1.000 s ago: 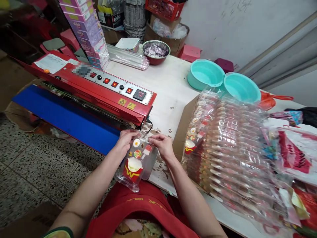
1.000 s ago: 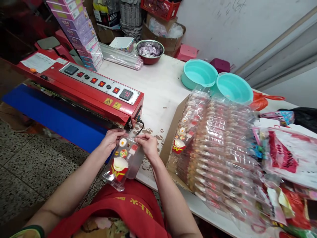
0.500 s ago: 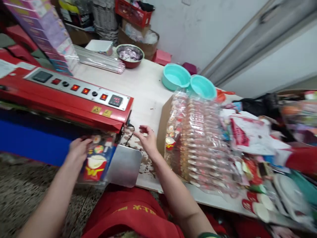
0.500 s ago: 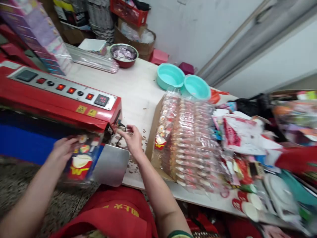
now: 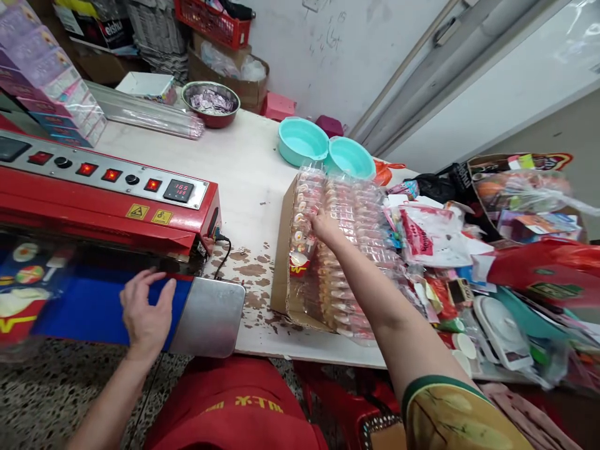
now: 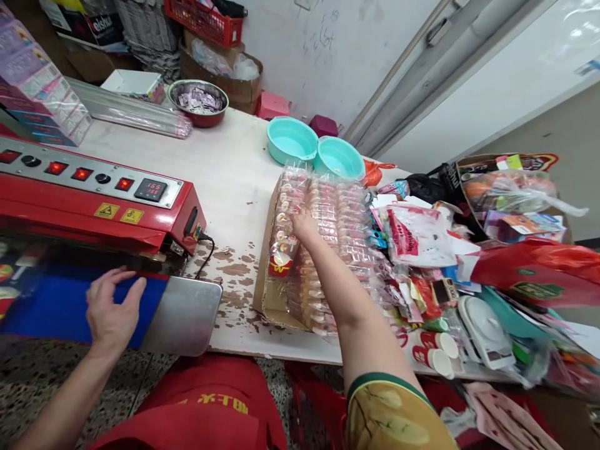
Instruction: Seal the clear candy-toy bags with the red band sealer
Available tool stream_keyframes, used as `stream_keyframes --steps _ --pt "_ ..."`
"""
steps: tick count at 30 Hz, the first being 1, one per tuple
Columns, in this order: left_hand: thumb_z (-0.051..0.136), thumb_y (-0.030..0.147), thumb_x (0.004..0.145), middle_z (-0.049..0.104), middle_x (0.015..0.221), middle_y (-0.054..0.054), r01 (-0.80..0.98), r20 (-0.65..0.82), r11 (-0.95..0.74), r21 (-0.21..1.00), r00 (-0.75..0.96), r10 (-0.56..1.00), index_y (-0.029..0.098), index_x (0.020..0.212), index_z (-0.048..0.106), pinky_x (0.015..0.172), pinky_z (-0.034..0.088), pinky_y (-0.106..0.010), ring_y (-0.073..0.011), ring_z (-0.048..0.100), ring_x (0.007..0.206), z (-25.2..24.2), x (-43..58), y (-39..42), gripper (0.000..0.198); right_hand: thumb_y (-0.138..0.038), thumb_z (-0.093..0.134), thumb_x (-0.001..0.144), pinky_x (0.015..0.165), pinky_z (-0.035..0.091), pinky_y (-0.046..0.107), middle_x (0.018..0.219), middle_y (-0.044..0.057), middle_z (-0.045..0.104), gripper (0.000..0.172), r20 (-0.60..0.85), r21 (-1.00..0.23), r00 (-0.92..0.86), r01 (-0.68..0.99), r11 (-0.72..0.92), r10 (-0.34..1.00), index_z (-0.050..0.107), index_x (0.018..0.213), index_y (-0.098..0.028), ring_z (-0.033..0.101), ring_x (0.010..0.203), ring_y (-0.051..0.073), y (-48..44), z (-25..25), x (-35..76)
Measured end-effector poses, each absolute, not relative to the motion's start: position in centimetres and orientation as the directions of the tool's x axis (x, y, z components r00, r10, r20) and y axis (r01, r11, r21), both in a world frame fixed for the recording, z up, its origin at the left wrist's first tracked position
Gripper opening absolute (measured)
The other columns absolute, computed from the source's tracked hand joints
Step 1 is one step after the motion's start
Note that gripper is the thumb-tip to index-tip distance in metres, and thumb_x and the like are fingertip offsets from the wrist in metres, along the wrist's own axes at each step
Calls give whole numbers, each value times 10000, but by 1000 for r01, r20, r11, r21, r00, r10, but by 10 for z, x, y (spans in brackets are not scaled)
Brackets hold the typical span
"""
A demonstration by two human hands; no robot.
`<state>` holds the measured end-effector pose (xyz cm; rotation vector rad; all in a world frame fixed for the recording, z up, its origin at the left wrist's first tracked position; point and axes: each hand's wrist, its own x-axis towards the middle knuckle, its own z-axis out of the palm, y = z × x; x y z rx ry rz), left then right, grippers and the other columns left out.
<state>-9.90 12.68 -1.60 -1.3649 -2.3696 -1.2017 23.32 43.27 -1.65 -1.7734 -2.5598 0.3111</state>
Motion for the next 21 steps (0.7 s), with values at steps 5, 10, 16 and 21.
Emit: stream_keyframes --steps 5,10,16,21 --pt "594 376 838 621 1157 -118 776 419 204 597 -518 746 191 940 637 1004 373 -421 -273 548 1124 -18 -66 122 215 -171 757 695 914 465 406 1142 143 614 62 -83 -244 -519 838 487 851 696 695 -166 556 1093 302 415 12 254" --pt "582 298 855 609 1164 -98 680 386 4 733 -421 821 198 1001 622 1013 394 -385 -233 552 1114 5 -20 149 181 -314 686 800 828 498 376 1029 76 710 137 186 -566 -546 620 544 817 702 721 -203 662 913 243 369 77 278" --pt "790 270 669 549 1316 -107 344 214 -140 929 -189 959 215 1264 536 1063 367 -362 -259 485 1245 61 34 218 650 -404 713 788 779 519 369 886 49 739 165 385 -638 -455 497 588 803 737 781 -241 686 819 225 317 157 280" --pt "792 290 661 679 1089 -103 -144 -111 139 980 187 976 180 1135 619 825 505 -312 -237 645 969 69 37 233 516 -471 777 688 776 536 400 880 80 740 254 208 -880 -474 290 375 855 730 682 -222 688 867 266 310 147 252"
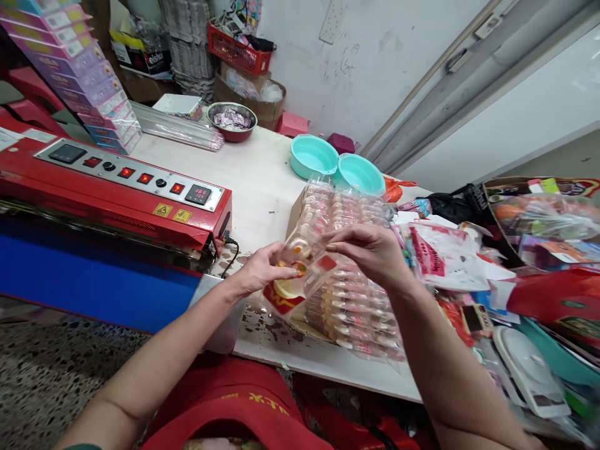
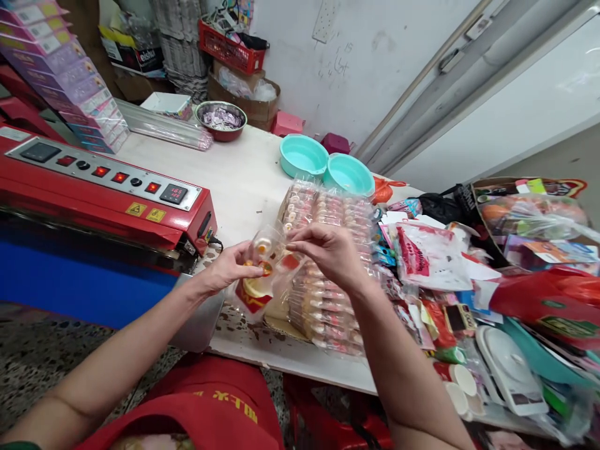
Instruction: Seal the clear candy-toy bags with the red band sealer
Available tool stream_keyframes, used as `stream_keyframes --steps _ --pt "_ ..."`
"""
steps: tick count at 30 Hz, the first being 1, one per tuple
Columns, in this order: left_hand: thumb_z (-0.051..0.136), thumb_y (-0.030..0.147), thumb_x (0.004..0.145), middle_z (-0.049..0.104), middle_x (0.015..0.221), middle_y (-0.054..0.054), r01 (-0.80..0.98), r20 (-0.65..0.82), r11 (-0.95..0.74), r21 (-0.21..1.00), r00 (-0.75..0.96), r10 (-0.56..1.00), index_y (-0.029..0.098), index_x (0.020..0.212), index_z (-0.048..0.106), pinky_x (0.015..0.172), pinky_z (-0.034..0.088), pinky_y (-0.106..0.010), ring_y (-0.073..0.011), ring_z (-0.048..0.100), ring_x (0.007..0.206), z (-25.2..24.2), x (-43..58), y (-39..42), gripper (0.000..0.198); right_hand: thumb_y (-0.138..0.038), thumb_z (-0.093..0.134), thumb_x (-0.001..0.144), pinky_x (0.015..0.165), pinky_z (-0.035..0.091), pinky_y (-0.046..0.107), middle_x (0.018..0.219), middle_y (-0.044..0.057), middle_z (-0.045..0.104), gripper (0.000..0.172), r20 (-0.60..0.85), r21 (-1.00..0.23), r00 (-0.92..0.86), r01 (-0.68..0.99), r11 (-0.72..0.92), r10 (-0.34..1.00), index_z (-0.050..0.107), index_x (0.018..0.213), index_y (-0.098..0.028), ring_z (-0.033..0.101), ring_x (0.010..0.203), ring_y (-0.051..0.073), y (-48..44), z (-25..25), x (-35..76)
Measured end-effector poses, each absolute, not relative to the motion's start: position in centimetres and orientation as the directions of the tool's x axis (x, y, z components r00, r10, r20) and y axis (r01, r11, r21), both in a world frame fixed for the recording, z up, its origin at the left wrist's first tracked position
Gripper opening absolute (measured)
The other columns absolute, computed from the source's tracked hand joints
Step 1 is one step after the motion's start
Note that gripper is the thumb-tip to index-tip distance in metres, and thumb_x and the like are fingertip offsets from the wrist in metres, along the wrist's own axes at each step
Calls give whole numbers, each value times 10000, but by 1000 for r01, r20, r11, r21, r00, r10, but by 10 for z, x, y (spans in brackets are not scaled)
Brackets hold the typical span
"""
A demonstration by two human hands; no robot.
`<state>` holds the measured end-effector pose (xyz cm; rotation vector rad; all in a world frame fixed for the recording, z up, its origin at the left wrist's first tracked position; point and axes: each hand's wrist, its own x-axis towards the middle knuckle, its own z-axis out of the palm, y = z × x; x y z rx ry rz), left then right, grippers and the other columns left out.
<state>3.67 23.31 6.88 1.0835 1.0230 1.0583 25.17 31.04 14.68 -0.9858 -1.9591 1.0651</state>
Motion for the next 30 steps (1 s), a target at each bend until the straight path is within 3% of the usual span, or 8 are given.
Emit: stream_keyframes --steps 4,8,13,16,19,23,26,30 --pt "805 260 641 701 1021 -87 -259 -274 293 920 107 956 168 1037 659 748 512 -270 -203 665 863 42 8 199 432 -432 861 551 776 532 371 1096 113 703 314 -81 -989 -546 150 2 834 740 732 -206 639 1049 300 307 93 220" --pt "852 254 573 704 1027 -90 -408 -419 396 823 36 907 176 1046 656 764 521 -282 -217 672 887 27 -17 166 518 -429 845 575 702 528 319 868 87 743 284 -273 -956 -565 71 -284 778 708 625 -185 681 846 234 288 44 180" --pt "826 362 611 717 862 -67 -547 -481 292 784 -238 844 146 939 683 689 520 -256 -169 668 737 27 -42 170 418 -451 844 560 675 523 320 771 64 740 302 -296 -952 -564 108 -286 771 740 663 -188 651 693 195 269 23 134" --pt "841 274 526 702 709 -47 -561 -542 284 778 -370 754 135 789 678 576 497 -236 -139 626 585 25 -54 178 339 -442 861 519 714 527 338 771 58 744 297 -296 -952 -560 103 -289 774 743 644 -200 661 727 212 264 21 116" --pt "822 249 492 710 707 -69 -569 -589 299 766 -436 680 130 708 665 525 483 -243 -152 621 560 18 -60 178 292 -424 872 498 727 530 347 783 59 747 286 -292 -951 -543 76 -300 787 742 629 -205 672 753 226 261 13 105" --pt "822 275 486 681 615 -54 -540 -556 236 808 -567 607 121 669 656 523 472 -243 -150 606 528 2 -64 178 290 -409 882 482 608 516 314 720 57 737 314 -349 -925 -504 49 -378 790 734 645 -186 649 622 190 255 -8 93" --pt "823 269 497 648 545 -33 -546 -566 230 805 -591 575 128 672 630 520 475 -250 -154 602 503 -7 -72 181 296 -372 902 434 532 494 290 610 30 700 362 -407 -889 -456 -2 -458 791 692 651 -172 617 529 167 254 -23 82" --pt "836 280 519 680 612 -64 -560 -612 289 776 -561 557 116 714 635 475 473 -245 -157 610 493 -8 -94 180 325 -326 910 359 530 521 304 622 30 703 458 -463 -837 -411 -89 -540 785 639 698 -179 649 562 197 260 -37 59"
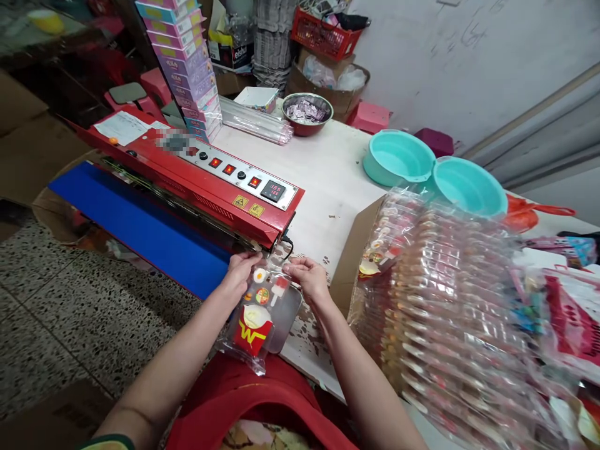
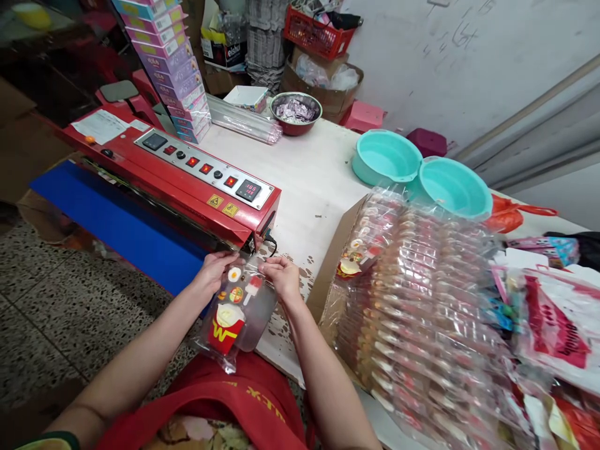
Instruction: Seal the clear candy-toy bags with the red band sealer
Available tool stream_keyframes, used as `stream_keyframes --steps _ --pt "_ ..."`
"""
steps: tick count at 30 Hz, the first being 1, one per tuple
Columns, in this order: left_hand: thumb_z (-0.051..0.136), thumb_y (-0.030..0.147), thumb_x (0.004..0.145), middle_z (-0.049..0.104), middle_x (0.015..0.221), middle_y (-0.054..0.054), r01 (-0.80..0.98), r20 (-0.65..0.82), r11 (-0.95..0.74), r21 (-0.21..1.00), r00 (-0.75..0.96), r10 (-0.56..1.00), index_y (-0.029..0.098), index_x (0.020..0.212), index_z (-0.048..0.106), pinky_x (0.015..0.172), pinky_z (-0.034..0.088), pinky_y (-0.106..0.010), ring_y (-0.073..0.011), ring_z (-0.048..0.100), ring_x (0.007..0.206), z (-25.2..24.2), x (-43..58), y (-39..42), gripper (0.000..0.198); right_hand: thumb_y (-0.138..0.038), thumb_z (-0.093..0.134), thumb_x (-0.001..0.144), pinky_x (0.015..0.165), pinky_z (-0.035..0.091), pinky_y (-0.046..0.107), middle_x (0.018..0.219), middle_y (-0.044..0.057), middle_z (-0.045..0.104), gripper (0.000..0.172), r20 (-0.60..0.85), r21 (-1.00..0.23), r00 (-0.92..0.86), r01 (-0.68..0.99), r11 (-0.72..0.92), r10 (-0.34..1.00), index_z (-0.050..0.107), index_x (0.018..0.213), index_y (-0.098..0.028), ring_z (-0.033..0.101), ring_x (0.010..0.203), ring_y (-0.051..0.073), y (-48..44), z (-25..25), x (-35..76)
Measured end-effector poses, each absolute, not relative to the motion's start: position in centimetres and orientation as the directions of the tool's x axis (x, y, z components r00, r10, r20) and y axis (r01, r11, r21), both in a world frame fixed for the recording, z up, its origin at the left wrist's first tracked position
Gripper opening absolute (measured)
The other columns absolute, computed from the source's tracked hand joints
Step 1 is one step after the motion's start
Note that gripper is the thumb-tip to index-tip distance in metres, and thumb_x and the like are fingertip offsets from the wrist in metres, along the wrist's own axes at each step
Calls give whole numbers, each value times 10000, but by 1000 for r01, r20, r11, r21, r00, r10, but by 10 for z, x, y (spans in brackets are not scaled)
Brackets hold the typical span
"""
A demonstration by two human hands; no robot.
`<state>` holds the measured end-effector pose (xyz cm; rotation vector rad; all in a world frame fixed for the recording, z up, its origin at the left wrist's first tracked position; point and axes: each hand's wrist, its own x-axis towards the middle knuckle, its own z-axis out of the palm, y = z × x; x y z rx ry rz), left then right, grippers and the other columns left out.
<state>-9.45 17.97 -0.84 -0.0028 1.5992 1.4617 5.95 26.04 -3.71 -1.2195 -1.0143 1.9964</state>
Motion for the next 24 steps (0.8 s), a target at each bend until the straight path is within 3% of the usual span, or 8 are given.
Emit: stream_keyframes --steps 7,10,13,15,17,18,21,24 --pt "841 186 479 714 777 -82 -502 -634 391 771 -555 538 132 857 631 536 536 -285 -199 668 574 1 -134 154 436 -376 860 425 548 518 293 642 3 664 496 -459 -824 -366 -163 -542 809 562 773 -186 622 575 168 252 -38 4" --pt "757 114 544 670 720 -25 -444 -575 370 816 -691 438 149 827 575 620 538 -292 -166 643 597 7 -154 150 338 -454 811 552 658 532 312 837 35 675 534 -243 -956 -267 -100 -277 933 550 942 -199 627 723 178 263 -27 25" --pt "707 64 572 635 754 3 -354 -476 381 854 -828 296 178 855 510 818 521 -415 -206 643 775 11 -180 149 364 -423 783 647 780 516 337 1063 90 629 556 90 -966 -148 226 122 985 544 1096 -200 591 925 216 311 -12 97" --pt "751 115 578 658 986 -49 -40 -166 502 864 -964 209 195 935 519 963 423 -536 -292 591 1041 10 -193 147 433 -311 769 681 832 491 375 1128 135 581 569 238 -807 -124 528 267 963 526 1174 -167 556 1001 255 357 -1 157" --pt "794 233 603 565 1278 -102 376 286 599 707 -927 245 214 1077 526 1052 308 -587 -346 455 1247 8 -194 141 545 -178 744 689 895 448 414 1209 184 523 586 279 -528 -159 798 290 947 520 1229 -133 490 1115 306 404 9 206" --pt "796 297 622 498 1369 -114 522 437 602 604 -849 297 222 1138 518 1074 274 -590 -356 397 1302 5 -190 138 590 -142 745 678 896 438 424 1231 198 500 598 241 -376 -213 879 294 947 531 1236 -128 469 1132 327 424 12 223" --pt "734 404 699 440 1424 -112 686 531 519 510 -726 438 217 1153 544 1097 261 -563 -347 369 1333 -5 -163 130 527 -113 751 672 905 413 443 1172 214 527 414 31 -42 -410 910 411 911 659 1076 -110 441 1142 374 467 13 244" --pt "649 452 766 460 1391 -126 721 482 477 503 -692 537 183 1056 609 1089 293 -528 -344 407 1304 -17 -127 124 397 -130 763 679 925 404 431 1107 202 580 128 -64 3 -501 865 503 863 721 799 -117 452 1144 370 478 12 244"
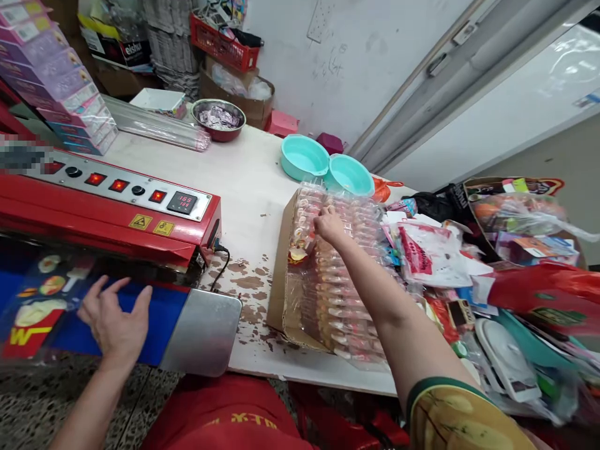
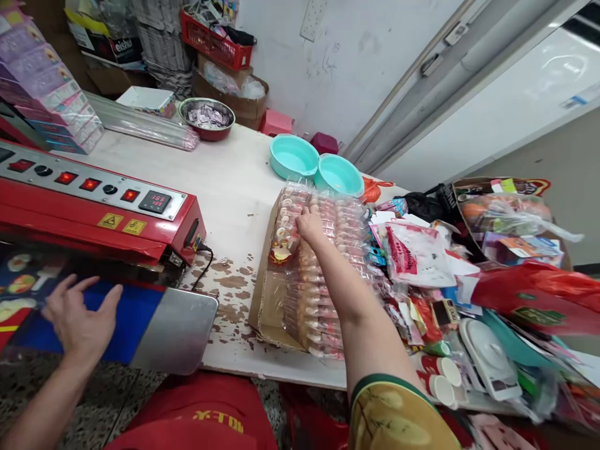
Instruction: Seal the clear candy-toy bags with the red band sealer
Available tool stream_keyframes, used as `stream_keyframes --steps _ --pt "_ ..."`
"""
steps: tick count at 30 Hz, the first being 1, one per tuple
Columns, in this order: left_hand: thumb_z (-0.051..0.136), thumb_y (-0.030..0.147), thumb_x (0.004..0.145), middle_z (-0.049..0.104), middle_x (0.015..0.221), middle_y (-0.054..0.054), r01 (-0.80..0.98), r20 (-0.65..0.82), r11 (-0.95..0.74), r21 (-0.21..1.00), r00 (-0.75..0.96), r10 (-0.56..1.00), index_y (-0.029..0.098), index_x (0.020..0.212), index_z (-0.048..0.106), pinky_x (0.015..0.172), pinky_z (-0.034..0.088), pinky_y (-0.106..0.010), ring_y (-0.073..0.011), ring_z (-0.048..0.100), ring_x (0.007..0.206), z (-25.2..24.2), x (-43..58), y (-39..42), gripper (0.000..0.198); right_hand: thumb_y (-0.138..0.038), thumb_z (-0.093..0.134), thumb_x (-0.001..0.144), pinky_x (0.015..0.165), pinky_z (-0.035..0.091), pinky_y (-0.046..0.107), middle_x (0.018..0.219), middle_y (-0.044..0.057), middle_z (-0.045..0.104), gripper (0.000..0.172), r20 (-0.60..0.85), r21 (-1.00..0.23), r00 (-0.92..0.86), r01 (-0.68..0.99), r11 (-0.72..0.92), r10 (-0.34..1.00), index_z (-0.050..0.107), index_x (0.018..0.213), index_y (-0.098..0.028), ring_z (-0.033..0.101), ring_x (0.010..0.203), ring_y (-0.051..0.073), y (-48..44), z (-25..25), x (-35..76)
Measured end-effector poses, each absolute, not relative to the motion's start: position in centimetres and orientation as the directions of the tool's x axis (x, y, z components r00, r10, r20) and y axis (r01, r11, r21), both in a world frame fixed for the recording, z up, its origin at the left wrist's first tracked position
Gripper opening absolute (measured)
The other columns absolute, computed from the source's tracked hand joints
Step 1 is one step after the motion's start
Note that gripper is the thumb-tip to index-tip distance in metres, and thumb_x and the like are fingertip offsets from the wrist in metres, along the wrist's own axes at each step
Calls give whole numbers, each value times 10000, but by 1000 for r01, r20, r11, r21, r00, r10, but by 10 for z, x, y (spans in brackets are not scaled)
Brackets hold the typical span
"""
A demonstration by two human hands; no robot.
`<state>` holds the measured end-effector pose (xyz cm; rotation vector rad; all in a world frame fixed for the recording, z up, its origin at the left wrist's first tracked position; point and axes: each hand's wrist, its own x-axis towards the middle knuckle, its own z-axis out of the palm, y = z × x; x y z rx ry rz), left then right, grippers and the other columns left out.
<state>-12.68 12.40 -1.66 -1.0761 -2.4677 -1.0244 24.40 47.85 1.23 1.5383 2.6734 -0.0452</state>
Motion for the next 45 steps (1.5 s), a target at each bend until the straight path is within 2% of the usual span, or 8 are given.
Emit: stream_keyframes --steps 3,8,13,17,23,31,35,45 --pt "583 450 827 504 1330 -154 775 431 383 503 -609 666 161 1025 633 1056 345 -486 -329 459 1245 -23 -92 119 353 -185 771 696 894 438 358 1125 150 622 81 -60 -136 -585 808 574 809 709 717 -138 536 1091 297 466 26 253" --pt "554 382 864 609 1179 -100 653 268 141 744 -485 833 201 1056 604 984 433 -408 -243 569 1102 -16 -39 130 268 -399 713 764 729 510 324 919 74 727 235 173 -673 -490 574 466 854 717 759 -164 676 839 227 411 92 292" --pt "743 371 708 563 1296 -128 23 -129 147 989 -359 924 220 1269 495 958 465 -411 -263 555 1167 0 6 172 632 -369 813 659 771 535 342 827 48 740 197 287 -853 -182 398 337 940 726 700 -197 693 827 226 352 141 303" --pt "793 337 666 504 1390 -139 -529 -329 223 818 -113 938 230 1335 460 975 473 -398 -275 514 1243 7 20 183 755 -405 853 590 635 540 308 669 23 709 264 100 -979 -143 160 123 985 711 659 -193 658 631 176 323 108 273" --pt "828 242 628 696 1079 -101 -631 -487 208 747 -307 818 154 1109 601 770 577 -307 -215 687 898 3 -27 138 539 -541 806 626 739 549 334 826 75 738 392 -289 -952 -370 15 -305 883 733 762 -181 676 737 189 282 32 213" --pt "867 270 552 716 827 -38 -535 -508 189 823 -547 665 152 920 584 607 568 -229 -149 677 668 5 -83 81 480 -544 762 685 709 573 325 1057 90 691 379 -489 -778 -714 97 -620 501 702 725 -172 675 814 195 266 4 160" --pt "871 286 545 721 842 -47 -524 -529 237 818 -525 667 156 920 593 592 564 -229 -160 681 669 4 -94 70 485 -390 867 578 614 562 267 938 42 699 437 -581 -739 -733 294 -606 353 714 941 -200 658 779 169 266 -7 142" --pt "846 425 546 682 684 -16 -514 -519 132 848 -751 408 141 808 601 485 515 -213 -129 628 533 -12 -102 59 457 -494 853 490 471 336 202 568 -26 598 427 -566 -815 -677 373 -443 471 649 604 -137 442 496 67 253 -27 121"
